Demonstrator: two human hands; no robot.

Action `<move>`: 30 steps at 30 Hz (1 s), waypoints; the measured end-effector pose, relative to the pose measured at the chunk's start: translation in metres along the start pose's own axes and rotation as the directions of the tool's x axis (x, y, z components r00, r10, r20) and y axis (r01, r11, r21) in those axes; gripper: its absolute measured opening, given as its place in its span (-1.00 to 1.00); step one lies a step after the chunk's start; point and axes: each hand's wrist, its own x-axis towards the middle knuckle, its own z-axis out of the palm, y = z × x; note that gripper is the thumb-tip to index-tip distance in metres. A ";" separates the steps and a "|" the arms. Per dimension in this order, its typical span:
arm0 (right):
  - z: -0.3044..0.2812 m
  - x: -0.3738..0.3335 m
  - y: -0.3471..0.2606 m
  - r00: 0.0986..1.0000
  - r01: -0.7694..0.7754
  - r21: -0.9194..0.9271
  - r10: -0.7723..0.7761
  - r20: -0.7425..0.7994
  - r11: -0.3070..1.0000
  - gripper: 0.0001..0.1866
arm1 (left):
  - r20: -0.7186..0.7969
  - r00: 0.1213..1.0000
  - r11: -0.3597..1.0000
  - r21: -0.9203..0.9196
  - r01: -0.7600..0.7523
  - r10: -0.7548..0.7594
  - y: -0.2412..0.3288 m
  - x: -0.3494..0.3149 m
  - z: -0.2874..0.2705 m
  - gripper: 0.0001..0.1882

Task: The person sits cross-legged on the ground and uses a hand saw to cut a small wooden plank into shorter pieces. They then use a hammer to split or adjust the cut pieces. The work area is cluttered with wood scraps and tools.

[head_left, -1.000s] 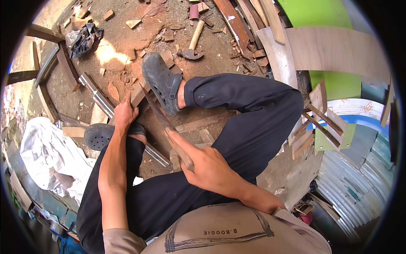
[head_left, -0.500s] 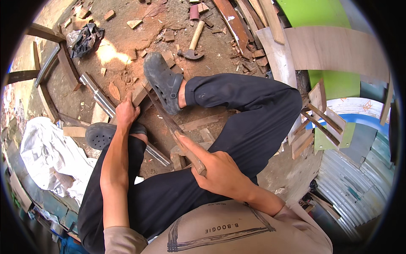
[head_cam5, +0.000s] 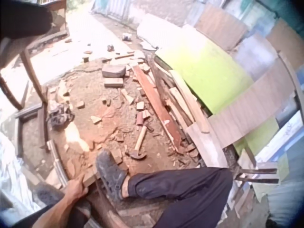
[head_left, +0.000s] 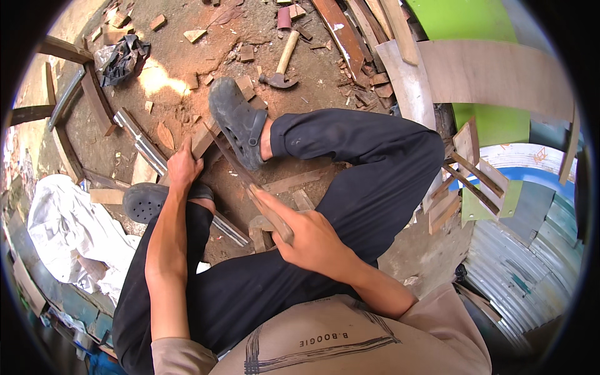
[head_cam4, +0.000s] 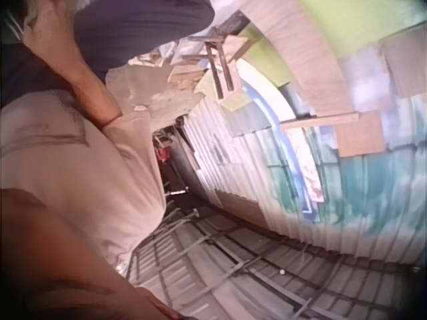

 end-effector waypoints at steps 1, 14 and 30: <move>0.008 0.028 0.012 0.998 -0.037 -0.039 0.039 0.047 0.999 -0.16 | 0.015 1.000 1.000 -0.001 0.002 -0.002 -0.002 0.003 0.000 -0.21; 0.003 0.041 -0.017 0.999 -0.005 -0.075 0.008 0.032 0.997 -0.12 | 0.015 1.000 1.000 -0.016 0.013 -0.013 0.002 0.003 -0.001 -0.23; 0.028 0.095 0.013 0.997 -0.077 -0.018 0.077 -0.019 0.997 -0.29 | -0.006 0.999 0.999 -0.039 -0.033 0.033 -0.002 0.002 0.007 -0.31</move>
